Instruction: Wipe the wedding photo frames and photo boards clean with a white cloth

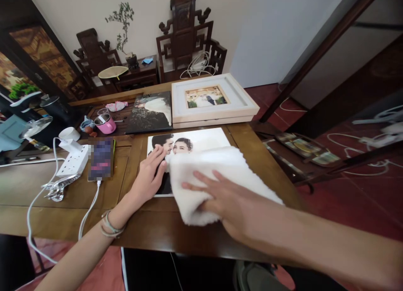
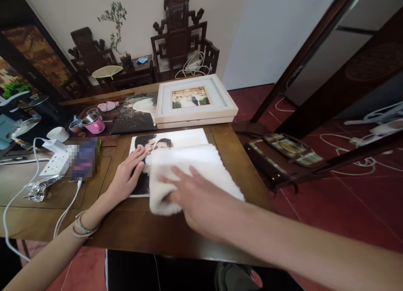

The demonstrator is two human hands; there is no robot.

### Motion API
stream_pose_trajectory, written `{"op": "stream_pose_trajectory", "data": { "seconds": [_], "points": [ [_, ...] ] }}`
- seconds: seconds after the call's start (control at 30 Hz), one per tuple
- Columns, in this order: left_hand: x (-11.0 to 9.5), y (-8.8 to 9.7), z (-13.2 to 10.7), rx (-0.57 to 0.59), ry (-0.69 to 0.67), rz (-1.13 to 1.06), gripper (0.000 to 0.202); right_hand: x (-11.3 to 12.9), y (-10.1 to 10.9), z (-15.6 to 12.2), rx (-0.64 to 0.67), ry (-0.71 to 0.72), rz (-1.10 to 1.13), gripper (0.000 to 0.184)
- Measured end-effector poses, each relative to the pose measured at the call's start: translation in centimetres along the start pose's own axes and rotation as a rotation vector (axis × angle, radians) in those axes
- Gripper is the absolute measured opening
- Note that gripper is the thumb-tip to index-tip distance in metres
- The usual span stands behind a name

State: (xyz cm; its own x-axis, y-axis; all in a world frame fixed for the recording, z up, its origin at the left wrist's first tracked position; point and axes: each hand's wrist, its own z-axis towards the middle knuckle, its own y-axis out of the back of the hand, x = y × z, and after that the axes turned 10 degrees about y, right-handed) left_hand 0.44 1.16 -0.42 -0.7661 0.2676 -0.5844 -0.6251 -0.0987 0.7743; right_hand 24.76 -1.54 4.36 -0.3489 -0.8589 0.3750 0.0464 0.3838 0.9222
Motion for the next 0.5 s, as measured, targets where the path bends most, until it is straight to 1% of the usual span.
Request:
{"op": "stream_pose_trajectory", "data": {
  "seconds": [0.1,0.17,0.23,0.3,0.33,0.43,0.5],
  "points": [
    [0.2,-0.2,0.1,0.0,0.009,0.054,0.04,-2.4,1.8,0.3,-0.116,-0.127,0.019,0.063],
    [0.2,-0.2,0.2,0.0,0.005,0.068,0.039,-4.0,3.3,1.5,-0.192,-0.163,0.059,0.064],
    [-0.1,-0.1,0.3,0.002,-0.008,0.068,0.037,-5.2,4.6,3.6,-0.254,-0.123,0.132,0.054],
    [-0.3,0.1,0.4,-0.01,-0.034,0.057,0.034,-5.9,5.8,6.2,-0.292,-0.024,0.199,0.043],
    [-0.4,0.1,0.4,-0.022,-0.043,0.051,0.033,-6.1,6.2,7.6,-0.302,0.032,0.195,0.042],
    [-0.6,0.3,0.5,-0.046,-0.045,0.04,0.03,-6.1,7.0,10.8,-0.268,0.13,0.117,0.043],
    [-0.5,0.3,0.4,-0.049,-0.033,0.037,0.03,-6.0,7.2,11.8,-0.216,0.141,0.074,0.042]
  ]
}}
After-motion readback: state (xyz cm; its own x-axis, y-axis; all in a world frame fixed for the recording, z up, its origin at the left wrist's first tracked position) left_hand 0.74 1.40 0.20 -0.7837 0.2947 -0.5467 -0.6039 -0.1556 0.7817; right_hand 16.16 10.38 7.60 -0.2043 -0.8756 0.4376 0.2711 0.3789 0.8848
